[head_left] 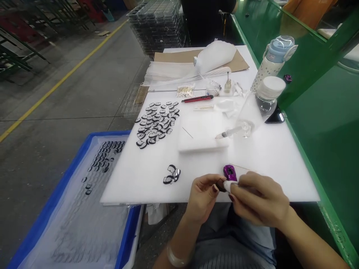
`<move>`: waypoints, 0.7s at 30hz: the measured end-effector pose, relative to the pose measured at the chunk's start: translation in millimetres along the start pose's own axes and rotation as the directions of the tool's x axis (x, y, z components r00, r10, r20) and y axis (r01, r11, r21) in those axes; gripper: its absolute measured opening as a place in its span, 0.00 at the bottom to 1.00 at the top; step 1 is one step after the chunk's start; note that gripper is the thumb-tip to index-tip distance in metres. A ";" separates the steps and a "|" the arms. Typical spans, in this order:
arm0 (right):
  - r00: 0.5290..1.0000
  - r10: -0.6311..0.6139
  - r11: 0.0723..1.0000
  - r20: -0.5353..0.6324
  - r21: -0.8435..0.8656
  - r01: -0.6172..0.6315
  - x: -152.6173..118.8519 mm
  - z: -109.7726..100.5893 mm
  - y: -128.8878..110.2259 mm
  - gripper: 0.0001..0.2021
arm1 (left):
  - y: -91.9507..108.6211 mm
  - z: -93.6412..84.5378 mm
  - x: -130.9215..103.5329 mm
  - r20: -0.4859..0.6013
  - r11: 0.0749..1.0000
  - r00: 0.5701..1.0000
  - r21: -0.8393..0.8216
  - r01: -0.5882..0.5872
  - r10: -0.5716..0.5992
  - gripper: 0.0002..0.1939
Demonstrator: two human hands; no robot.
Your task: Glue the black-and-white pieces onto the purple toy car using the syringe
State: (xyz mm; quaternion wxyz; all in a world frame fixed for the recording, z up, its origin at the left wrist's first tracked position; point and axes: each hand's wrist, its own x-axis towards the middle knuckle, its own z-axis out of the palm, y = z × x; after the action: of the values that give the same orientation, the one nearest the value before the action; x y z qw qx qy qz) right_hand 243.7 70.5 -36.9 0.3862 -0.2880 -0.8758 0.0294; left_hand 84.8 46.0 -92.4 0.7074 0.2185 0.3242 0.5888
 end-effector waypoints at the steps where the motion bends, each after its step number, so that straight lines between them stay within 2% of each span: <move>1: 1.000 0.003 1.000 -0.003 -0.031 -0.003 0.4 -3.5 0.2 0.05 | 0.0 0.3 0.2 0.013 1.000 1.000 0.003 0.001 -0.001 0.16; 4: 0.999 0.023 0.999 -0.048 -0.041 -0.025 2.9 -4.8 -0.6 0.06 | 0.4 0.9 0.7 0.032 1.000 0.999 0.003 0.015 -0.015 0.16; 8: 0.999 0.032 0.998 -0.001 0.051 -0.032 3.4 3.6 -4.1 0.06 | 2.0 0.8 0.2 0.021 1.000 0.999 -0.013 0.026 -0.026 0.14; 11: 0.998 0.047 0.998 0.042 0.032 -0.048 2.6 -1.1 -5.1 0.07 | 2.6 0.5 0.0 0.009 0.999 0.999 0.029 0.033 -0.034 0.15; 16: 0.996 0.094 0.995 0.003 0.036 -0.094 3.4 -7.2 -4.1 0.06 | 1.5 0.4 0.3 0.029 0.998 0.999 0.057 0.028 -0.029 0.16; 19: 0.996 0.069 0.992 0.060 0.102 -0.075 2.1 -5.5 -4.3 0.06 | 1.4 -0.3 -0.3 0.029 0.999 0.999 0.038 0.027 -0.028 0.13; 21: 0.994 0.067 0.994 0.087 0.084 -0.075 1.1 -8.6 -3.6 0.06 | 1.2 -0.8 -0.6 0.041 1.000 0.999 0.014 0.026 -0.026 0.12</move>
State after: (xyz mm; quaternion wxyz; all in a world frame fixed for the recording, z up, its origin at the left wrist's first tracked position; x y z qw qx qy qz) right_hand 247.3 66.6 -29.2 0.3600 -0.3003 -0.8783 0.0934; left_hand 83.4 45.6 -92.0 0.7201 0.2311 0.3164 0.5727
